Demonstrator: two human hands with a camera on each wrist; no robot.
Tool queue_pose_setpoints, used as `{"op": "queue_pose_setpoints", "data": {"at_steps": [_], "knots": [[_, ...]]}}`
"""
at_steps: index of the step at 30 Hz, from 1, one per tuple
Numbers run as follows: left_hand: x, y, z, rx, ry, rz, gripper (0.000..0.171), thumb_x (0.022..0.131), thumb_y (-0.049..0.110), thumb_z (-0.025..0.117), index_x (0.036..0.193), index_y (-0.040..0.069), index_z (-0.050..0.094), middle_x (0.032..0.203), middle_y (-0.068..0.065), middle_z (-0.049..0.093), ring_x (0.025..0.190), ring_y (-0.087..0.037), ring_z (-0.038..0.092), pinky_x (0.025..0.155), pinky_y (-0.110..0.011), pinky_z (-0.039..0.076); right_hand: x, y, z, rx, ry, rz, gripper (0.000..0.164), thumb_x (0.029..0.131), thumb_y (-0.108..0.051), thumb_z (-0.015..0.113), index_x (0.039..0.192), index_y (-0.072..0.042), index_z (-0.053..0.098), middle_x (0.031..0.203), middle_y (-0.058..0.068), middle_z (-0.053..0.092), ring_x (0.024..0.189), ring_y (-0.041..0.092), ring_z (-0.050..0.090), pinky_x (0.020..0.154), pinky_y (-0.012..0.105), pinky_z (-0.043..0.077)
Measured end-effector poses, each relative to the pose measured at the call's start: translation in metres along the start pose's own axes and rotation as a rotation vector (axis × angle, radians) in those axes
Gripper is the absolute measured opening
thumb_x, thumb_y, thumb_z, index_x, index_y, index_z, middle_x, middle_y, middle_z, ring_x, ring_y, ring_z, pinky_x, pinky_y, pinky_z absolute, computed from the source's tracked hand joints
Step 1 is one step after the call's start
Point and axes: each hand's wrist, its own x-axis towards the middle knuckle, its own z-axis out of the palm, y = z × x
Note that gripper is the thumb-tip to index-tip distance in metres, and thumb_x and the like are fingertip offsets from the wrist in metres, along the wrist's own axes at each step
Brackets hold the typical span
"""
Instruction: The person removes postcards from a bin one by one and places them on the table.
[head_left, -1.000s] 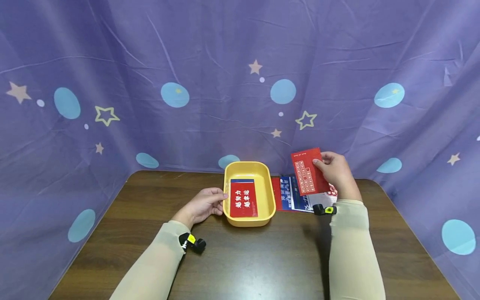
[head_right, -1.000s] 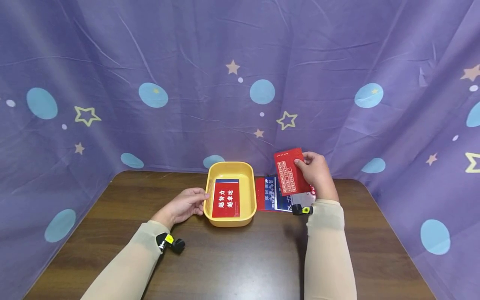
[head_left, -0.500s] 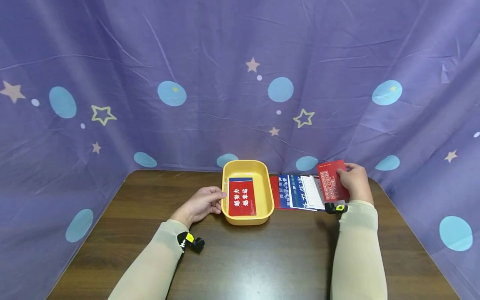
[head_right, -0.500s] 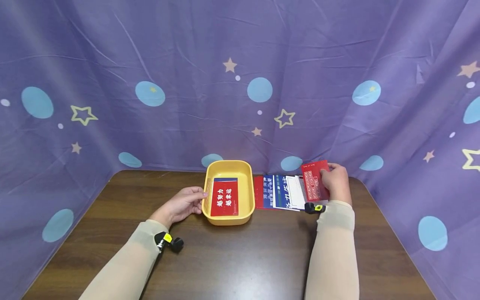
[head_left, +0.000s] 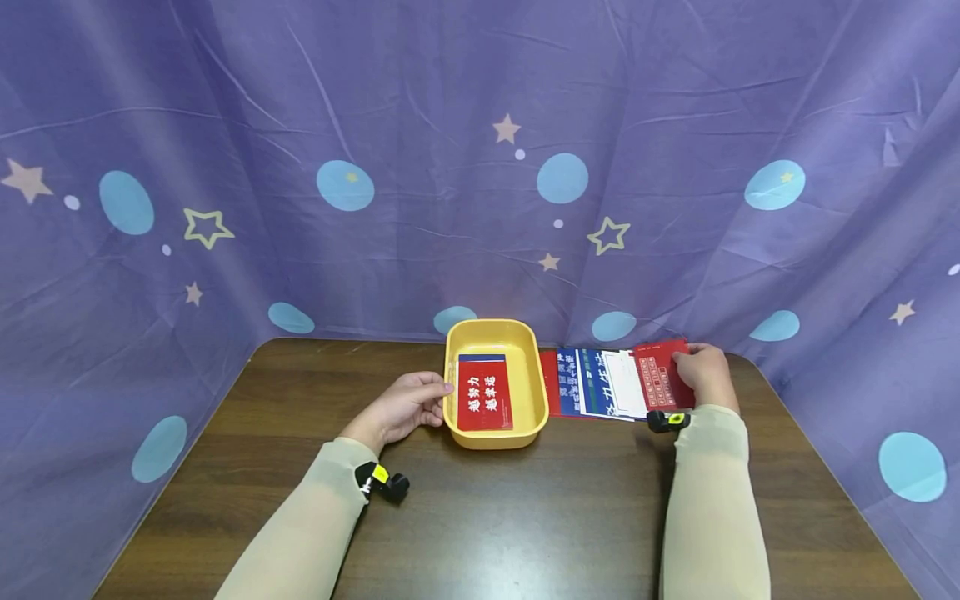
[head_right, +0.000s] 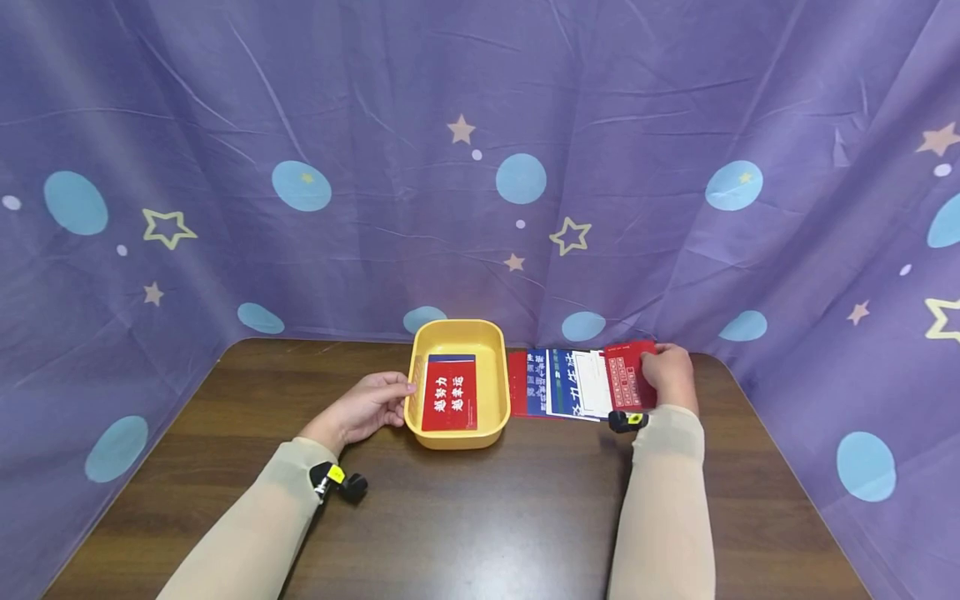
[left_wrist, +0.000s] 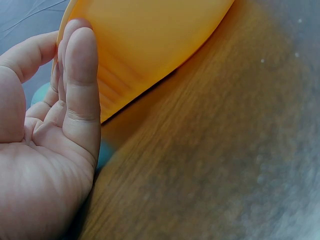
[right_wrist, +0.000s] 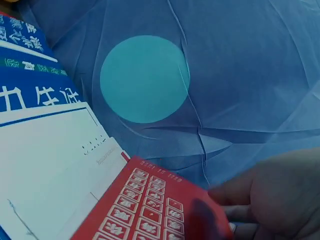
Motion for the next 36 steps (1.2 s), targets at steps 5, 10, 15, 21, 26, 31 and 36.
{"op": "queue_pose_setpoints", "data": {"at_steps": [5,10,15,21,26,31,36], "knots": [[0.0,-0.001,-0.002,-0.005,-0.002,-0.002,0.013,0.104,0.01,0.066,0.092,0.008,0.066,0.067,-0.001,0.07,0.056,-0.009,0.066,0.053,-0.021,0.062,0.0,0.001,0.0,-0.06,0.033,-0.047,0.078,0.101,-0.032,0.066,0.159,0.009,0.036,0.159,0.041,0.042,0.134,0.048,0.05,0.111,0.06,0.052],[0.001,-0.002,-0.003,-0.016,0.005,-0.001,0.012,0.103,0.01,0.067,0.092,0.007,0.066,0.067,-0.002,0.07,0.056,-0.01,0.066,0.053,-0.021,0.062,0.0,0.003,0.003,-0.093,0.008,-0.02,0.083,0.098,-0.027,0.074,0.162,0.007,0.032,0.16,0.041,0.04,0.136,0.051,0.049,0.11,0.063,0.053],[0.002,-0.003,-0.004,-0.014,0.006,-0.001,0.012,0.103,0.01,0.067,0.092,0.007,0.066,0.067,-0.002,0.07,0.056,-0.009,0.066,0.053,-0.021,0.062,-0.001,0.006,0.006,-0.147,0.03,-0.043,0.073,0.097,-0.025,0.073,0.156,0.007,0.043,0.155,0.041,0.045,0.132,0.051,0.051,0.11,0.064,0.051],[0.002,-0.004,-0.004,-0.014,0.01,-0.003,0.012,0.103,0.009,0.067,0.091,0.008,0.066,0.067,-0.001,0.069,0.056,-0.009,0.065,0.053,-0.021,0.062,-0.003,0.011,0.011,-0.196,0.054,-0.065,0.063,0.097,-0.026,0.071,0.147,0.007,0.053,0.15,0.039,0.053,0.13,0.053,0.055,0.109,0.065,0.049],[0.002,-0.003,-0.003,-0.014,0.01,0.001,0.011,0.103,0.009,0.067,0.092,0.007,0.066,0.067,-0.002,0.069,0.056,-0.009,0.065,0.053,-0.021,0.062,-0.005,0.01,0.014,-0.228,0.072,-0.071,0.06,0.096,-0.027,0.071,0.144,0.006,0.057,0.145,0.039,0.057,0.126,0.055,0.057,0.104,0.065,0.052],[0.001,-0.002,-0.001,-0.006,0.016,-0.002,0.011,0.103,0.01,0.067,0.093,0.006,0.065,0.067,-0.002,0.069,0.056,-0.01,0.065,0.053,-0.021,0.062,-0.009,0.009,0.015,-0.248,0.079,-0.051,0.052,0.094,-0.027,0.072,0.135,0.005,0.062,0.135,0.039,0.062,0.114,0.054,0.062,0.087,0.063,0.057],[0.001,-0.001,0.0,0.003,0.014,-0.001,0.011,0.103,0.009,0.066,0.093,0.007,0.065,0.067,-0.001,0.069,0.056,-0.01,0.065,0.053,-0.021,0.062,-0.006,0.008,0.015,-0.277,0.062,-0.044,0.049,0.095,-0.027,0.072,0.131,0.004,0.065,0.131,0.037,0.063,0.11,0.052,0.063,0.082,0.06,0.057]]}}
